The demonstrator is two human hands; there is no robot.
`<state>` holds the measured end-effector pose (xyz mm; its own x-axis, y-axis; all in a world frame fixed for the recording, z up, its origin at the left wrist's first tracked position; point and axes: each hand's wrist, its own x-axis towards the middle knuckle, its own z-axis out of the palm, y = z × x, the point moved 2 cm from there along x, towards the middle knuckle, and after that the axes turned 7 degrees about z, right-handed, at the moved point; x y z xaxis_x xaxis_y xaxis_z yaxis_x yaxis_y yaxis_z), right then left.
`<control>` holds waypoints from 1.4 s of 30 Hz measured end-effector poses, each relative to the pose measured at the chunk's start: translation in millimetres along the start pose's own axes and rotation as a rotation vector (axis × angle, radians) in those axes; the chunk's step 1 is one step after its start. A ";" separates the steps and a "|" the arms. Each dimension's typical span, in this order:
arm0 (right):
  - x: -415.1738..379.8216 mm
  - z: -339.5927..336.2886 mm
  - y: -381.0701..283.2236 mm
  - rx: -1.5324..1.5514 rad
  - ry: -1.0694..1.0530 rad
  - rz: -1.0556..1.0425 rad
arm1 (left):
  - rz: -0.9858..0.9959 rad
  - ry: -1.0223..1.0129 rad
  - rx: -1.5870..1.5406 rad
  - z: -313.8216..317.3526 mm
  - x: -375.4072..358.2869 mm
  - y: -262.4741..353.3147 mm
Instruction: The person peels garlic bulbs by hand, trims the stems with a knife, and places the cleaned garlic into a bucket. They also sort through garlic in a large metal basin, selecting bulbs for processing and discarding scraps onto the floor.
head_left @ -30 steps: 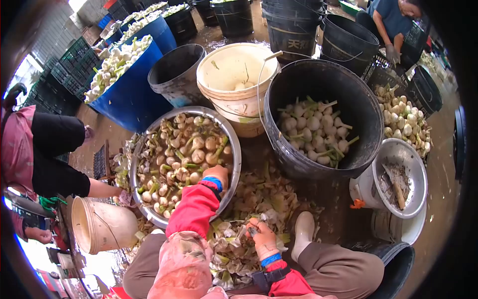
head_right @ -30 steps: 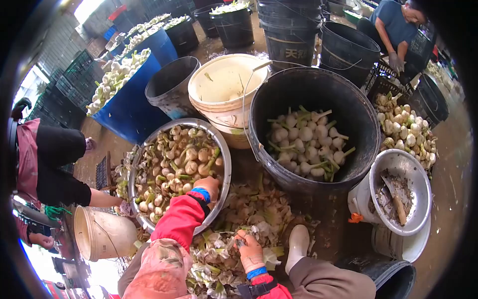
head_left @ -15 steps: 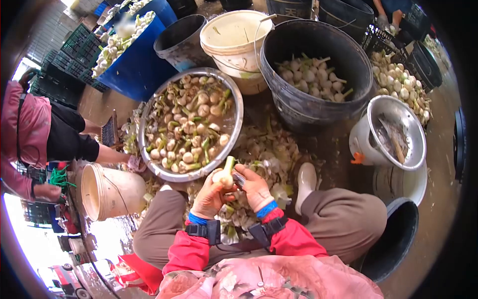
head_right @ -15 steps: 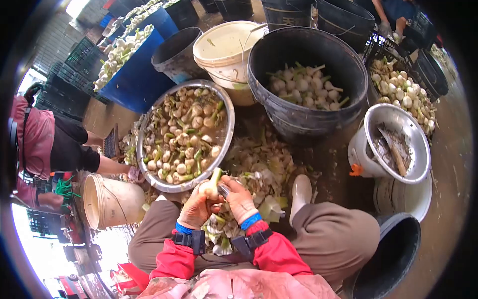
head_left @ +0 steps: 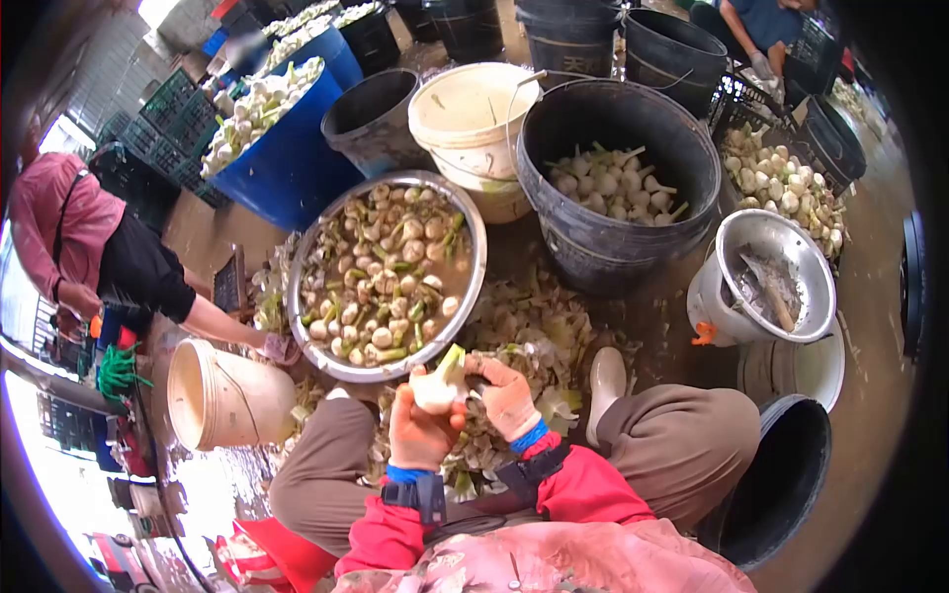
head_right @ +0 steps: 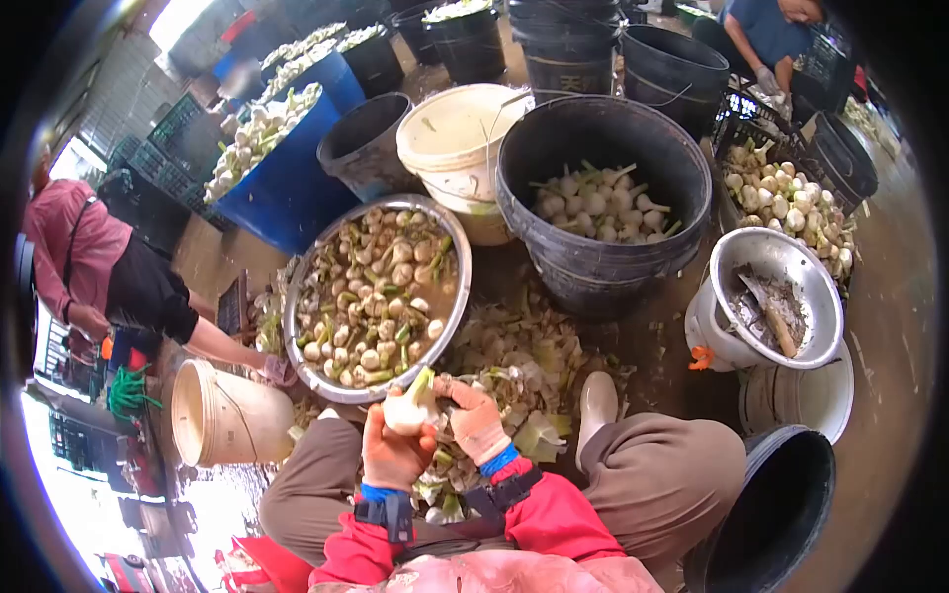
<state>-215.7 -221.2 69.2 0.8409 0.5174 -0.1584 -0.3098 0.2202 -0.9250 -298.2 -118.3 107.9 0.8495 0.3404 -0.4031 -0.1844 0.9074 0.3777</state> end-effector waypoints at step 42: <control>13.1 -46.9 46.4 -0.795 0.218 -0.025 | 0.318 0.028 0.441 -33.1 -1.7 24.2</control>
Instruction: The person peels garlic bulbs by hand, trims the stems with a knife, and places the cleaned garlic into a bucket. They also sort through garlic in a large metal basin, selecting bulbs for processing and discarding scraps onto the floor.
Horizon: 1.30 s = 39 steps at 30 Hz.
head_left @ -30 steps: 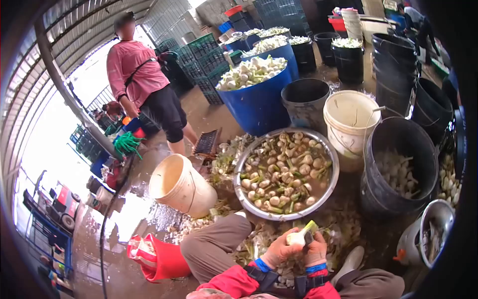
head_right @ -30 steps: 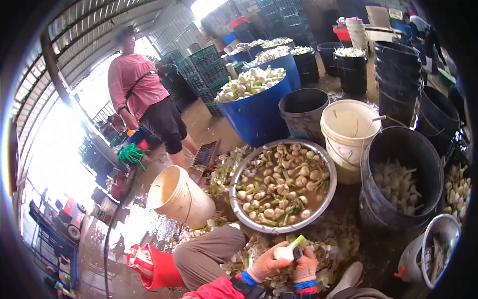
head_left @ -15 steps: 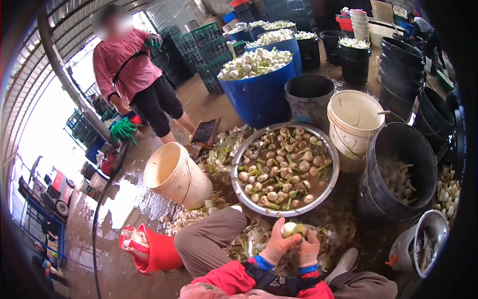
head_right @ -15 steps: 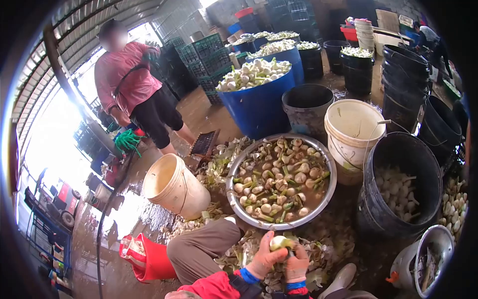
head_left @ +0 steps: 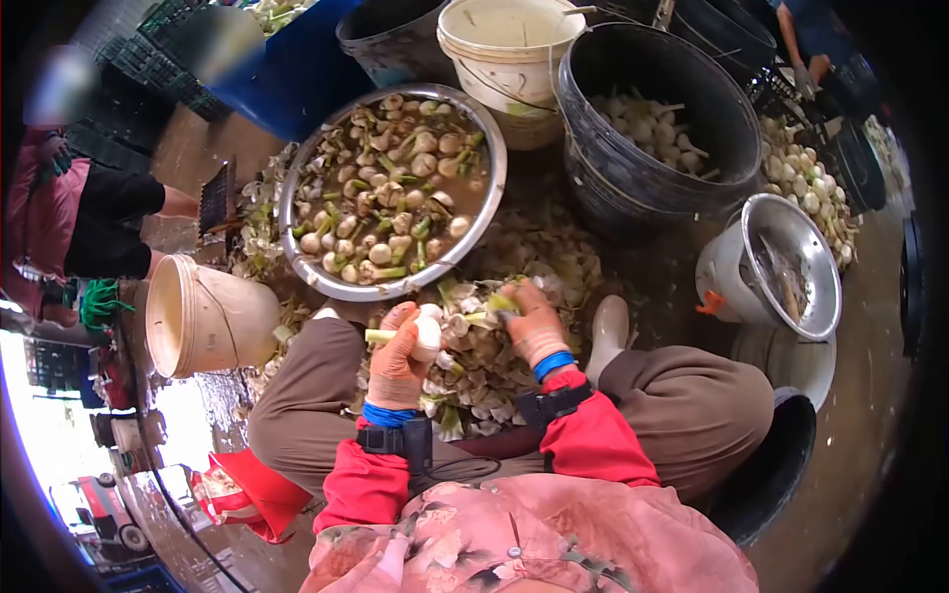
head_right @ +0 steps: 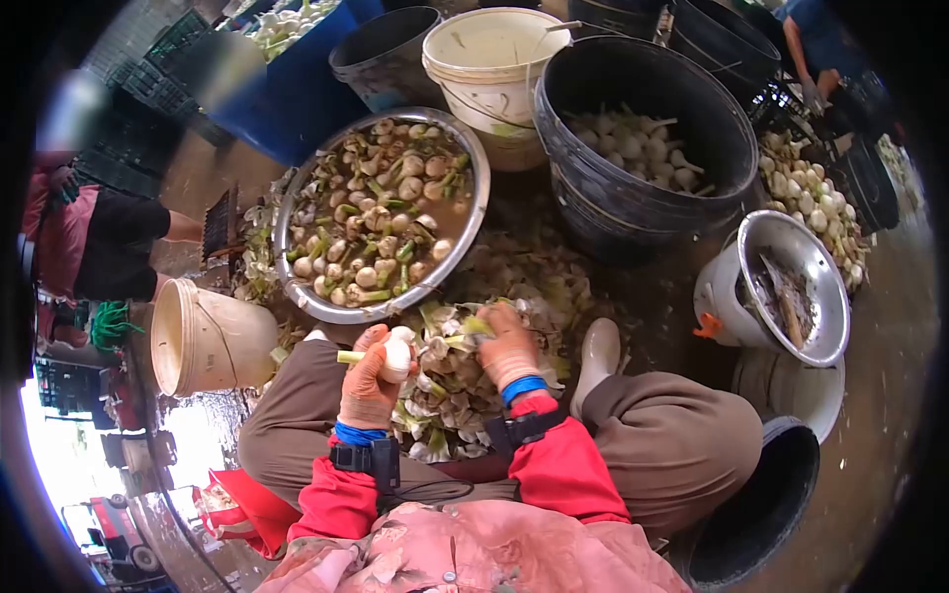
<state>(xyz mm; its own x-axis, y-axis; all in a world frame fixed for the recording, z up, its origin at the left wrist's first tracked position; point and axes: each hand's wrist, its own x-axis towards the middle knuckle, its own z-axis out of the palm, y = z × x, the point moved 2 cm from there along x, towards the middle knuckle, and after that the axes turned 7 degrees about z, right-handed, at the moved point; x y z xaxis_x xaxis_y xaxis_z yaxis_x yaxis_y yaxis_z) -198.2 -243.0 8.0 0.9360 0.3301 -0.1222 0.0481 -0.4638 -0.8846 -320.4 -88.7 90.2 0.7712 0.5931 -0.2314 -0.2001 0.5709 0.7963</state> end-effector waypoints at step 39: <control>-10.4 16.4 -31.4 0.240 -0.215 0.153 | -0.054 -0.071 -0.491 -4.4 -6.8 5.0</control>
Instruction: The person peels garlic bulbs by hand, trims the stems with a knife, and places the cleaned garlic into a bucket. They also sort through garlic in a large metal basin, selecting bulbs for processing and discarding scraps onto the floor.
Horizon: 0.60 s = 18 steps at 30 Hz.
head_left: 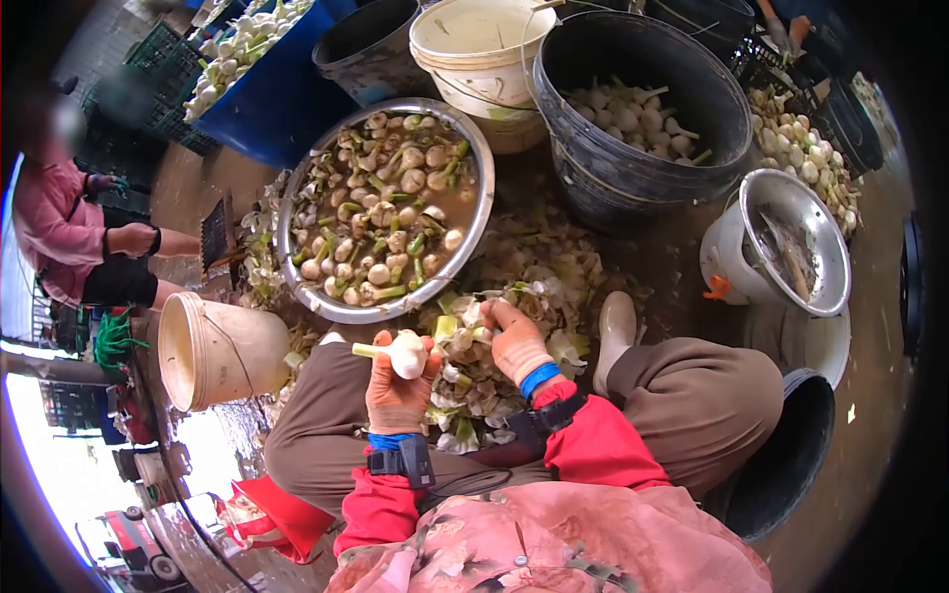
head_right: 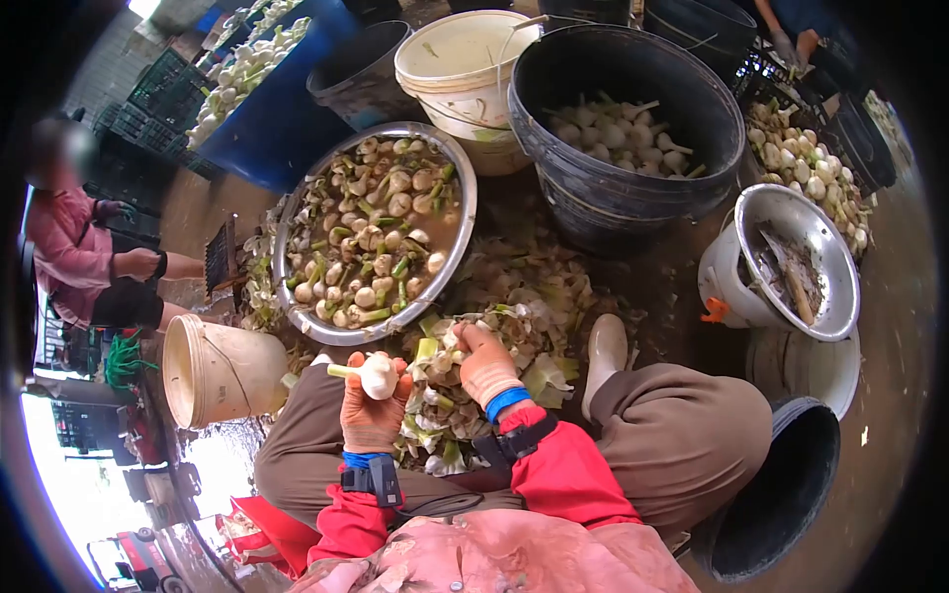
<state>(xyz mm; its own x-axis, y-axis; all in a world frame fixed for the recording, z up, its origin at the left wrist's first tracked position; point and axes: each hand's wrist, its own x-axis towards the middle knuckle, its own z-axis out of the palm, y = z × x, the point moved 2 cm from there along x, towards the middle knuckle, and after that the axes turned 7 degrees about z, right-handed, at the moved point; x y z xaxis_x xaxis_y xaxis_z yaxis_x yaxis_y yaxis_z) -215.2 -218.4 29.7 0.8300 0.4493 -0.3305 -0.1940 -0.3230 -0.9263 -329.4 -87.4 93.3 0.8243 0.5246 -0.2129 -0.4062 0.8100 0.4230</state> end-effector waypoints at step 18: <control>-3.9 5.0 -3.8 -0.474 -0.118 -0.007 | -0.072 0.029 -0.072 8.1 -7.4 -2.2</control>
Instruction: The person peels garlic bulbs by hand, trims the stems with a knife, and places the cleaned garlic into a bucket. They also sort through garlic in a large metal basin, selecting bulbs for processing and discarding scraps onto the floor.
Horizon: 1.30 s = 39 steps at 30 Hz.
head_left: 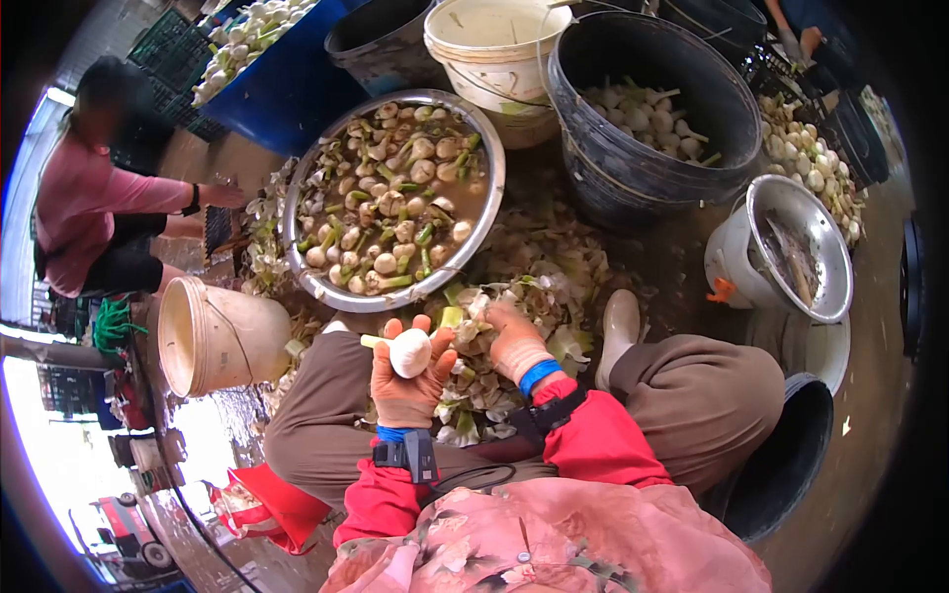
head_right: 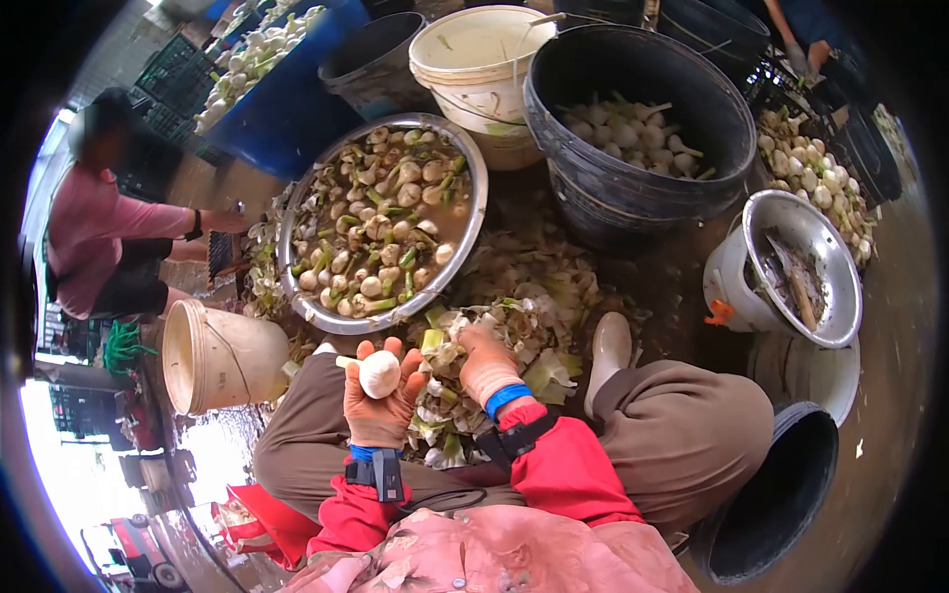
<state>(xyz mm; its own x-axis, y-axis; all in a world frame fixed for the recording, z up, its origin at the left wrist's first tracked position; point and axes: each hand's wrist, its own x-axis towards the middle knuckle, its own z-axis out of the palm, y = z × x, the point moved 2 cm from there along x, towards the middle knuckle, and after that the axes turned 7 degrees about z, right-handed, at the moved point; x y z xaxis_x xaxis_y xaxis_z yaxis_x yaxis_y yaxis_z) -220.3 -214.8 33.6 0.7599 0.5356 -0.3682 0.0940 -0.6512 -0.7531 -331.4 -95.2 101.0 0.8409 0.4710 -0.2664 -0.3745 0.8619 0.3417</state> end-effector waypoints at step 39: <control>33.4 -5.5 40.0 0.727 -0.019 0.461 | -0.458 -0.202 2.518 -14.8 405.2 -3.0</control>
<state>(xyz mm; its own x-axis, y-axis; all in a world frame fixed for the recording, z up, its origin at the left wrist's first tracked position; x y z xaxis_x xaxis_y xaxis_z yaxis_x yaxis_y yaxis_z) -187.6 -226.0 -5.9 0.6097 0.3156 -0.7271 -0.6613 -0.3032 -0.6861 4.7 95.9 -21.2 0.7628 0.2843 -0.5808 0.4902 -0.8401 0.2325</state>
